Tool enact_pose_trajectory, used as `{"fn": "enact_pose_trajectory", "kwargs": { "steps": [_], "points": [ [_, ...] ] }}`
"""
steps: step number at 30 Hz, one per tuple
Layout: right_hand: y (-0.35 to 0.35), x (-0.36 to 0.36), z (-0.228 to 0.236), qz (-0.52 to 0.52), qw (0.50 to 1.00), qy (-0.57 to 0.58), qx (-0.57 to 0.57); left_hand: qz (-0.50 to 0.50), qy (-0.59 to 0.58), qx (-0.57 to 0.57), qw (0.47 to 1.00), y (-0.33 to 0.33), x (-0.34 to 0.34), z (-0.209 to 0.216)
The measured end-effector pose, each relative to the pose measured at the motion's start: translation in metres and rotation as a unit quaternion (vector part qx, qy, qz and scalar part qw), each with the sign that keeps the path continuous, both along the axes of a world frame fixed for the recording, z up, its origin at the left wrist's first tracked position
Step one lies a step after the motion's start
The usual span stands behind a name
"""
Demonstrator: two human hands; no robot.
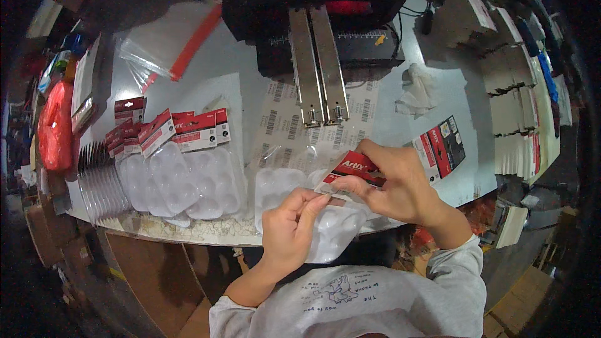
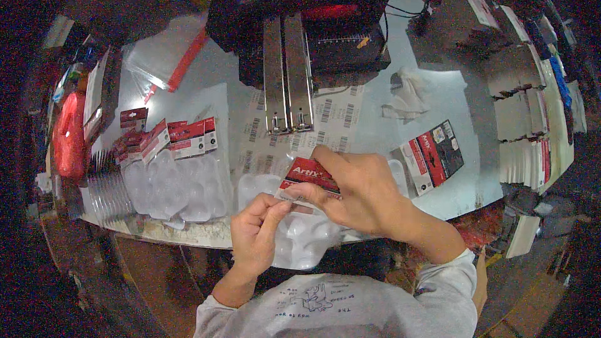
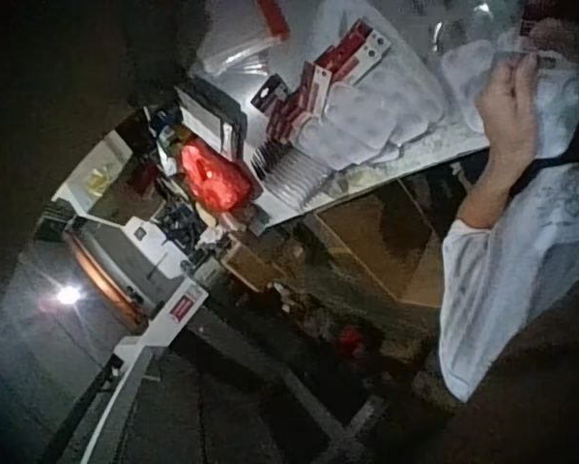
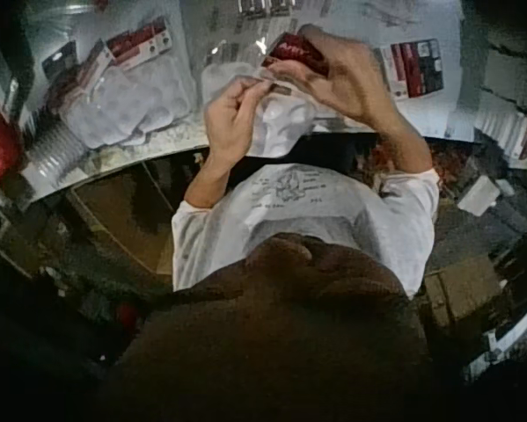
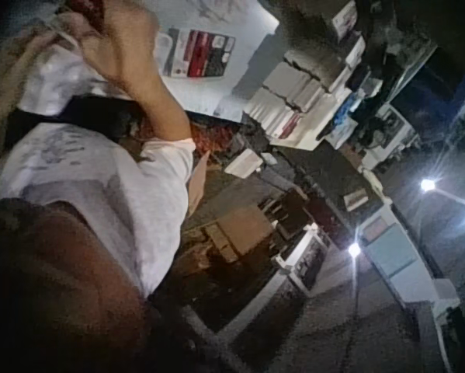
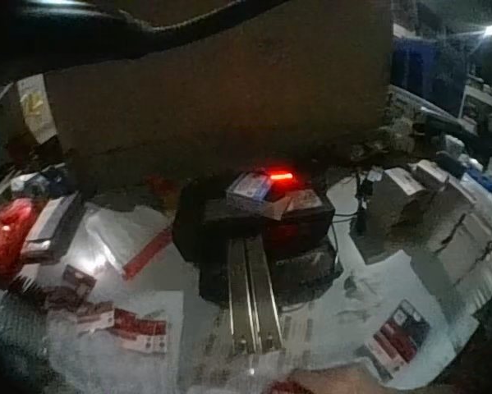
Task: The person repeatedly picks plastic mixing palettes and inserts them into clear plastic packaging with red Artix labels. They then place the packaged items into a cardboard box. The process is repeated multiple times throughout the clip.
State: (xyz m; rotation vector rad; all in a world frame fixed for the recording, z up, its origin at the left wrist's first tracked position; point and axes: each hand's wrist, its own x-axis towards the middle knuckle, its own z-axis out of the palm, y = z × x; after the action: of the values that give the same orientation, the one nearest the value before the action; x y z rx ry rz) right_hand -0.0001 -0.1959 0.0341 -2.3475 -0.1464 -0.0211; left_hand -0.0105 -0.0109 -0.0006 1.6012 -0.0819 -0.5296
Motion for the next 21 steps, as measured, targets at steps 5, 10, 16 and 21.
{"fn": "enact_pose_trajectory", "kwargs": {
  "steps": [5,10,16,21],
  "points": [
    [0.004,-0.007,-0.01,-0.009,0.996,-0.073,-0.049,-0.012,-0.068,0.084,0.994,-0.002,0.001,-0.003],
    [0.001,-0.007,-0.022,0.004,0.993,-0.115,-0.032,-0.017,-0.115,0.102,0.988,-0.004,0.0,-0.003],
    [-0.035,-0.017,-0.024,-0.166,0.984,-0.003,0.07,0.136,-0.064,0.054,0.987,0.005,0.012,-0.013],
    [-0.033,-0.043,-0.037,-0.123,0.969,0.201,0.068,0.175,-0.051,0.022,0.983,0.012,0.018,-0.027]
  ]
}}
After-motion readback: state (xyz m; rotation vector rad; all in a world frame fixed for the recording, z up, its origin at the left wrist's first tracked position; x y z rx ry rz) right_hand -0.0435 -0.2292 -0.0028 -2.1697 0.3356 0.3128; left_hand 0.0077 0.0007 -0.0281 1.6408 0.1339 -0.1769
